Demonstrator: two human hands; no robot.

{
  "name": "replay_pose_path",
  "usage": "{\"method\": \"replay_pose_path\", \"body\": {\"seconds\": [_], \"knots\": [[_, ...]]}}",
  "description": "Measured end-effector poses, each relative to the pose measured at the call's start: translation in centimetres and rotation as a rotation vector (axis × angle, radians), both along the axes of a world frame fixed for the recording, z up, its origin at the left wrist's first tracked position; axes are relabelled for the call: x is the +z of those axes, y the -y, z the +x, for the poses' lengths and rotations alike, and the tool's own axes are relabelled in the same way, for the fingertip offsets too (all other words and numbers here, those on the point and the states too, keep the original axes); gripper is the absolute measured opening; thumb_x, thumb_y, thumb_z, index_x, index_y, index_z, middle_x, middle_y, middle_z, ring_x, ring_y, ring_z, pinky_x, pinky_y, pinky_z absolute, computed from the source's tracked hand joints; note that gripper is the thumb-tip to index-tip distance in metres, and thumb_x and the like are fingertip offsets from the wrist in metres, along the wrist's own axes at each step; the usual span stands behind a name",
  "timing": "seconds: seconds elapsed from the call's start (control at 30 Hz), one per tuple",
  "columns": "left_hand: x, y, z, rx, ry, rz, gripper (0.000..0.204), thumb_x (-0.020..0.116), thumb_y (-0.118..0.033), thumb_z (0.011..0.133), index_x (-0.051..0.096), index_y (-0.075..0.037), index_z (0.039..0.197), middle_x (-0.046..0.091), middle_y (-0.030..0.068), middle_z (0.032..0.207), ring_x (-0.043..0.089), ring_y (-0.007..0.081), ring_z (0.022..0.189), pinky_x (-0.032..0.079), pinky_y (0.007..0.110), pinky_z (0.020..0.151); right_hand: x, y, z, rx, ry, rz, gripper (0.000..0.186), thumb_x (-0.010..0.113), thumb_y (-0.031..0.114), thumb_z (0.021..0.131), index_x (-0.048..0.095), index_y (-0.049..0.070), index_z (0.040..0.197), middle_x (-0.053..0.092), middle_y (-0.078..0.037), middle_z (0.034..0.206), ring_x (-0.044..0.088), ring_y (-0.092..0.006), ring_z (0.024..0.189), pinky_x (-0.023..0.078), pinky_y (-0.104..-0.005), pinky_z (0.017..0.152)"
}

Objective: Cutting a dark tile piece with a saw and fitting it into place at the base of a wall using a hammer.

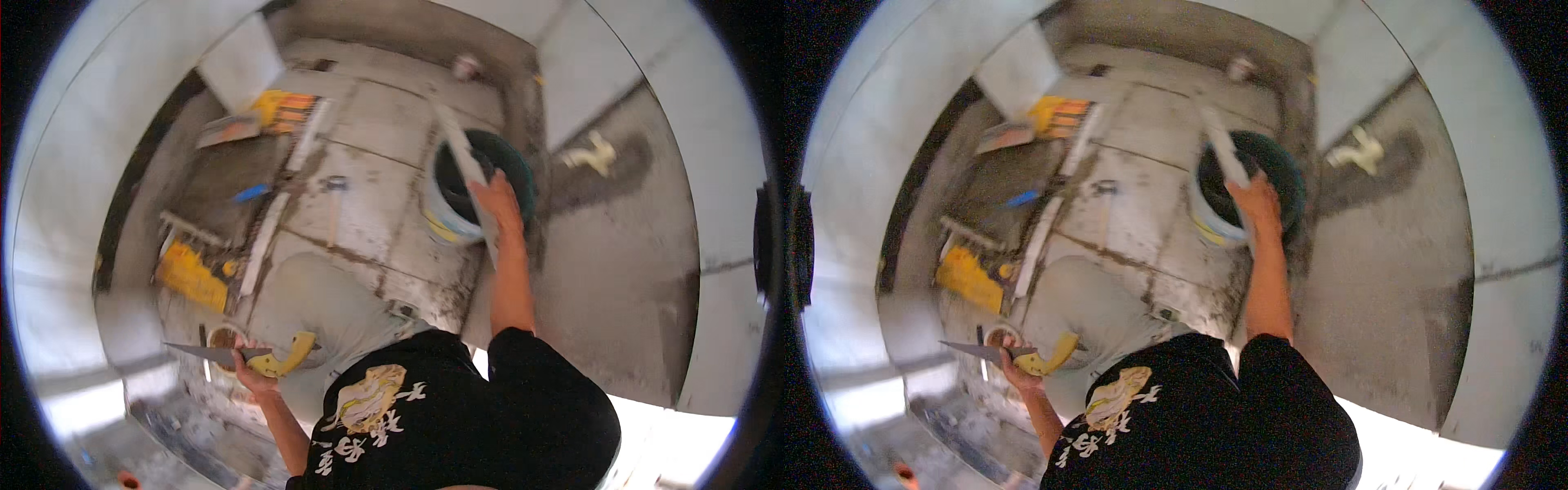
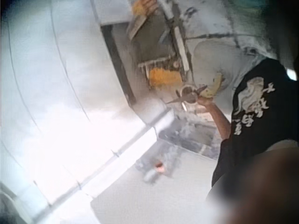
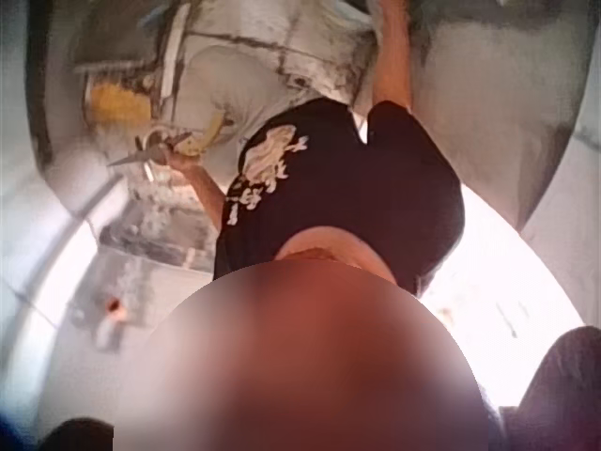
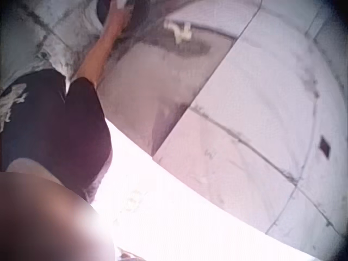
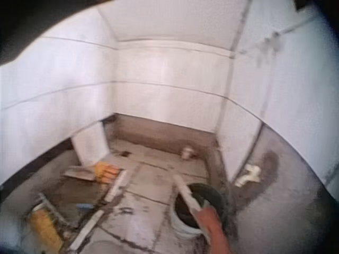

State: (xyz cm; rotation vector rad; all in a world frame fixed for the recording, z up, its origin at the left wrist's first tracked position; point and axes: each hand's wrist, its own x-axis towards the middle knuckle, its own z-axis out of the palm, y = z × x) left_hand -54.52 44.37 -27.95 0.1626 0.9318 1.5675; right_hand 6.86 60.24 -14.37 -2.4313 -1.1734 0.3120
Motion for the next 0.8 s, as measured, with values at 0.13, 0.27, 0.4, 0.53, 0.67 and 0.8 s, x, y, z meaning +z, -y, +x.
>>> {"method": "replay_pose_path", "body": {"seconds": [0.13, 0.27, 0.4, 0.53, 0.67, 0.8], "knots": [[3.1, 6.3, 2.0, 0.266, -0.254, -0.119, 0.05, 0.05, -0.047, 0.096, 0.052, -0.012, 0.132, 0.054, 0.0109, 0.105, 0.053, 0.0257, 0.087, 0.047, 0.041, 0.083, -6.1, -1.8, 1.6, 0.009, 0.108, -0.148, 0.086, 0.08, 0.039, 0.068, 0.042, -0.001, 0.135, 0.06, -0.027, 0.119, 0.058, -0.0447, 0.11, 0.047, -0.0507, 0.094], [1.4, 15.3, 0.5, 0.453, -0.112, -0.118, 0.05, 0.044, -0.046, 0.099, 0.048, -0.013, 0.137, 0.048, 0.0151, 0.119, 0.05, 0.0271, 0.1, 0.046, 0.042, 0.089, -8.3, -5.5, 4.7, 0.121, 0.123, 0.047, 0.072, 0.08, 0.028, 0.065, 0.05, -0.001, 0.123, 0.062, -0.025, 0.114, 0.06, -0.0425, 0.108, 0.05, -0.0478, 0.09], [2.1, 19.7, 0.3, 0.607, 0.002, -0.209, 0.053, 0.044, -0.046, 0.099, 0.044, -0.014, 0.14, 0.046, 0.0166, 0.128, 0.049, 0.0287, 0.105, 0.044, 0.044, 0.091, -5.7, -9.9, 4.1, 0.259, 0.04, 0.06, 0.059, 0.081, 0.026, 0.063, 0.061, -0.005, 0.109, 0.065, -0.027, 0.105, 0.063, -0.0422, 0.1, 0.051, -0.045, 0.088], [4.2, 20.2, 0.1, 0.586, -0.021, -0.246, 0.054, 0.045, -0.044, 0.098, 0.041, -0.014, 0.143, 0.044, 0.0183, 0.132, 0.049, 0.0303, 0.107, 0.043, 0.045, 0.091, -3.6, -17.2, 1.9, 0.308, 0.103, 0.005, 0.055, 0.078, 0.032, 0.064, 0.066, -0.006, 0.102, 0.066, -0.027, 0.102, 0.064, -0.0407, 0.099, 0.05, -0.0448, 0.085], [5.6, 20.3, 0.5, 0.618, -0.074, -0.258, 0.053, 0.053, -0.04, 0.095, 0.044, -0.013, 0.14, 0.052, 0.0209, 0.122, 0.053, 0.0284, 0.098, 0.046, 0.042, 0.087, -4.3, -24.5, -3.2, 0.571, 0.279, -0.063, 0.056, 0.073, 0.039, 0.067, 0.067, -0.007, 0.097, 0.067, -0.028, 0.099, 0.065, -0.0405, 0.098, 0.051, -0.0446, 0.082], [4.0, 16.1, 1.2, 0.596, 0.054, -0.195, 0.042, 0.058, -0.035, 0.093, 0.051, -0.013, 0.128, 0.062, 0.0153, 0.108, 0.057, 0.0252, 0.085, 0.05, 0.039, 0.074, -7.1, -30.6, 2.7, 0.621, 0.363, -0.142, 0.055, 0.075, 0.035, 0.065, 0.067, -0.009, 0.096, 0.065, -0.031, 0.1, 0.065, -0.0417, 0.097, 0.051, -0.0449, 0.082]]}}
